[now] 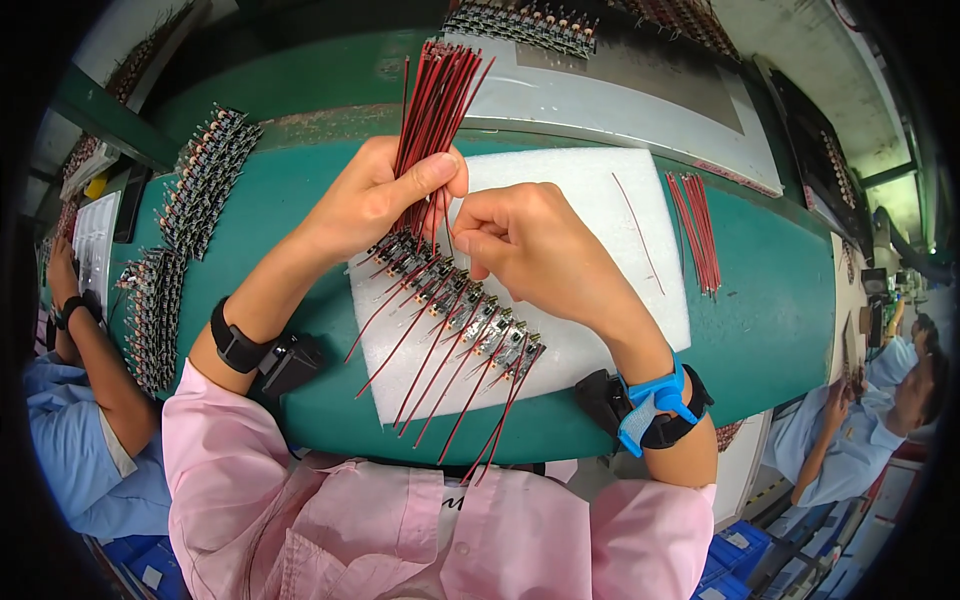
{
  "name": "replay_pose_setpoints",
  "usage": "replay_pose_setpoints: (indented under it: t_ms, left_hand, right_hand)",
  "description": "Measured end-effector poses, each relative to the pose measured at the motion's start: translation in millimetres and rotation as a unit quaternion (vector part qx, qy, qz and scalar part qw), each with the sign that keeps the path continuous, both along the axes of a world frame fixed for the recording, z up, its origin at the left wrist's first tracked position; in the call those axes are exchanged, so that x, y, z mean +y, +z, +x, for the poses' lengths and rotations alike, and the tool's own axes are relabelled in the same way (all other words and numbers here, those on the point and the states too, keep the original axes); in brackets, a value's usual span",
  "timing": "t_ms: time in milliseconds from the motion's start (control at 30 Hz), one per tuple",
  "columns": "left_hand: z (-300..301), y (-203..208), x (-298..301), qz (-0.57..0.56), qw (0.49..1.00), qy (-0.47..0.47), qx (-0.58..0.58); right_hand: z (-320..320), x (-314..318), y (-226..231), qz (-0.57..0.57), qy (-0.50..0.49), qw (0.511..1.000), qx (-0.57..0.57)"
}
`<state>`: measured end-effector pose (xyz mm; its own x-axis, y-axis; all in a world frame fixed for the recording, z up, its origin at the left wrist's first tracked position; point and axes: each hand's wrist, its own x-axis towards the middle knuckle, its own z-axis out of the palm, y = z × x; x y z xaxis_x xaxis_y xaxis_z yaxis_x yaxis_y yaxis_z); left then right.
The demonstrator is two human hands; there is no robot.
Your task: The person picks up a bundle of wires and inserts them one by one into a circuit board strip before moving the completed strip to a stack and starting again.
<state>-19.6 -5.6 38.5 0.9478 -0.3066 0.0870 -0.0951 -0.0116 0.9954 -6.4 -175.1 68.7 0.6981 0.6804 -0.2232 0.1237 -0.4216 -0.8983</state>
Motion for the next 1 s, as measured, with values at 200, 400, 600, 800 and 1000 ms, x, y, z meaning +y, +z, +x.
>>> replay_pose_setpoints:
  t_ms: [200, 400, 600, 800, 1000]
  left_hand:
    - [0, 3, 2, -0.02, 0.999, -0.026, 0.015]
    - [-4, 25, 11, -0.094, 0.995, 0.013, -0.027]
    - [-10, 57, 3, 0.461, 0.835, -0.062, -0.293]
    - [-8, 66, -4, 0.599, 0.74, -0.035, -0.303]
    - [7, 73, 0, 0.601, 0.689, 0.089, -0.395]
  right_hand:
    - [-3, -2, -4, -0.016, 0.039, 0.982, -0.184]
    - [3, -13, 13, 0.029, -0.034, 0.994, -0.097]
    - [20, -28, 19, 0.154, -0.108, 0.976, -0.112]
    - [-9, -4, 9, -0.069, 0.058, 0.968, -0.233]
    - [4, -13, 1, 0.021, -0.004, 0.981, -0.191]
